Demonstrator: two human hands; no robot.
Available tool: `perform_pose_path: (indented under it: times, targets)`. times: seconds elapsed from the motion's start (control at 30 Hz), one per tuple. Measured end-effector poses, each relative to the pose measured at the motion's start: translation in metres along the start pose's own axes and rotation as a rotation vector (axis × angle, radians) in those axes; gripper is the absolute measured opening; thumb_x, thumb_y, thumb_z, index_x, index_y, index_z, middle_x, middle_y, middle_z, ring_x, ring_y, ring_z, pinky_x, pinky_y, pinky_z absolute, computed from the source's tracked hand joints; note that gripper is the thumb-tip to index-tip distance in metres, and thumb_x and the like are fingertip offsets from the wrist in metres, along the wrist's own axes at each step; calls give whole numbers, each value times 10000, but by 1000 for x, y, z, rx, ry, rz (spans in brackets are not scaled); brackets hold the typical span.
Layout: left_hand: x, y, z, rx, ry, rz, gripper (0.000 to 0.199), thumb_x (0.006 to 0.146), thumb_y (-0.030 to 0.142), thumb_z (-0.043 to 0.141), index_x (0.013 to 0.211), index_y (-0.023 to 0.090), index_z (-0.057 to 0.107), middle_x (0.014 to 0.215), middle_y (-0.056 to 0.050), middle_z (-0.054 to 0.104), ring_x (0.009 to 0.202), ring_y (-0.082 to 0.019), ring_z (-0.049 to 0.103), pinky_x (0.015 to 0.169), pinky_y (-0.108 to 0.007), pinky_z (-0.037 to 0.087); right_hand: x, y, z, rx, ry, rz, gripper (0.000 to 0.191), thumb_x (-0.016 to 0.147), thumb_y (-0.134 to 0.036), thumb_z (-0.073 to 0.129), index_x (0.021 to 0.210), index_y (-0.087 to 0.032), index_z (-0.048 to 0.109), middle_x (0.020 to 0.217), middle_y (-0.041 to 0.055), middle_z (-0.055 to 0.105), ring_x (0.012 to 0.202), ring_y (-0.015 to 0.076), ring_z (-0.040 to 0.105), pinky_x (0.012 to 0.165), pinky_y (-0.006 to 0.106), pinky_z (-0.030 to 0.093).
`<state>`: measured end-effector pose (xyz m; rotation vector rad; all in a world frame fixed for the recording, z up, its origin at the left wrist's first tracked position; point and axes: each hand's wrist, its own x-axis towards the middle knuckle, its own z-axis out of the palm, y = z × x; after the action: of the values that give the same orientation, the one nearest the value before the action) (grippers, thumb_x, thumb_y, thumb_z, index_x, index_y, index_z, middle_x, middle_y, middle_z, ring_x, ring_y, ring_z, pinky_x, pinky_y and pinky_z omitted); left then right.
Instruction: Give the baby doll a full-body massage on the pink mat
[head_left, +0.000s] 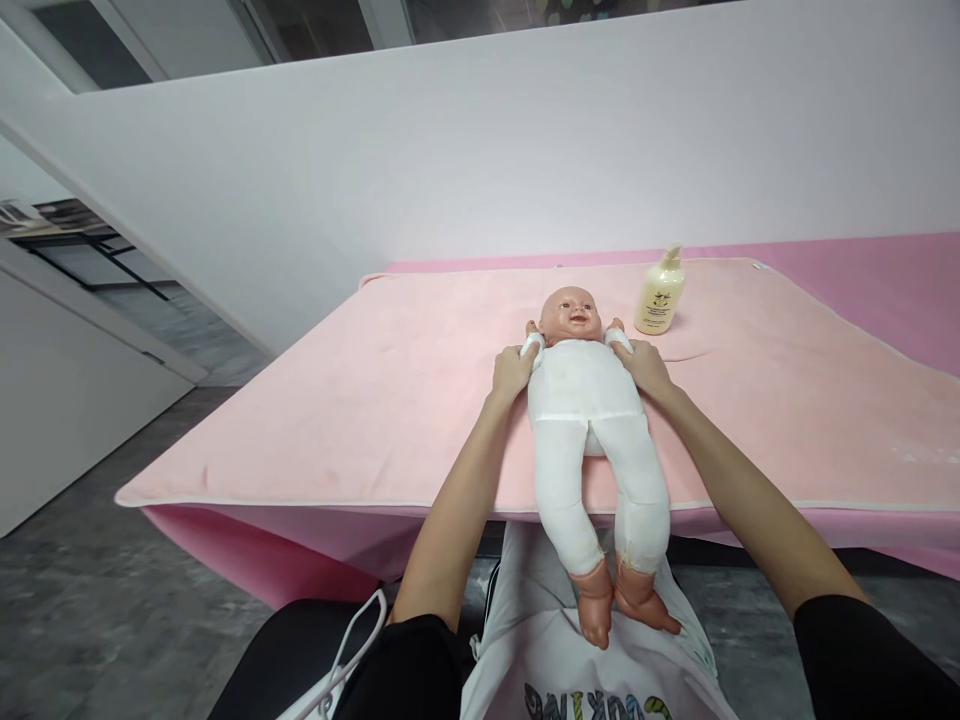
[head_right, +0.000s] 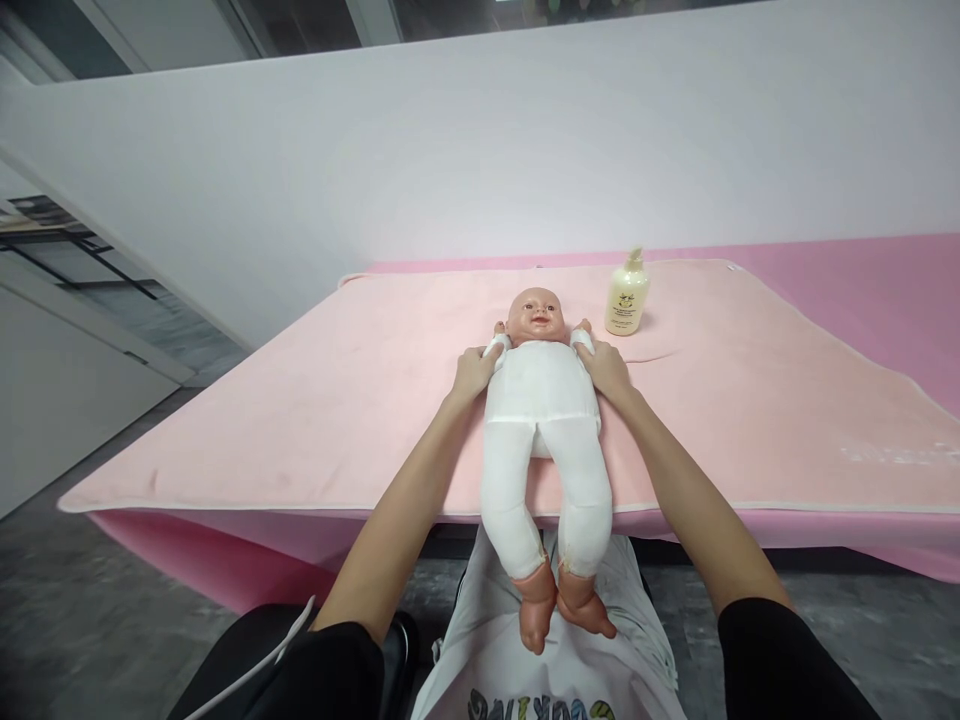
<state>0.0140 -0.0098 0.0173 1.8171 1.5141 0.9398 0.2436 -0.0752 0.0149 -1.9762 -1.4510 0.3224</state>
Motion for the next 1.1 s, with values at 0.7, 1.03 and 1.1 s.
perform_pose_path:
  times: [0.7, 1.03, 1.1]
  targets:
    - [-12, 3, -51, -382, -517, -35, 640, 548, 190, 722, 1154, 146, 520, 1082, -95, 647, 968, -226, 609, 797, -331, 515, -14, 2, -55, 488, -639, 113, 442, 662, -275, 730, 1045, -216, 518, 774, 17, 590, 580, 116, 528, 431, 221, 485]
    - [-2, -3, -38, -315, -216, 200, 301, 521, 152, 646, 820, 123, 655, 773, -12, 658, 721, -164, 572, 644, -267, 454, -2, 9, -25, 740, -252, 41, 320, 537, -133, 708, 824, -177, 572, 767, 30, 641, 630, 164, 606, 535, 295, 554]
    - [1, -5, -33, -267, -98, 253, 244, 559, 159, 626, 799, 126, 656, 759, -2, 653, 716, -153, 558, 641, -254, 440, 2, 11, -19, 724, -144, 4, 294, 529, -165, 705, 790, -174, 569, 739, 31, 646, 622, 169, 602, 535, 294, 540]
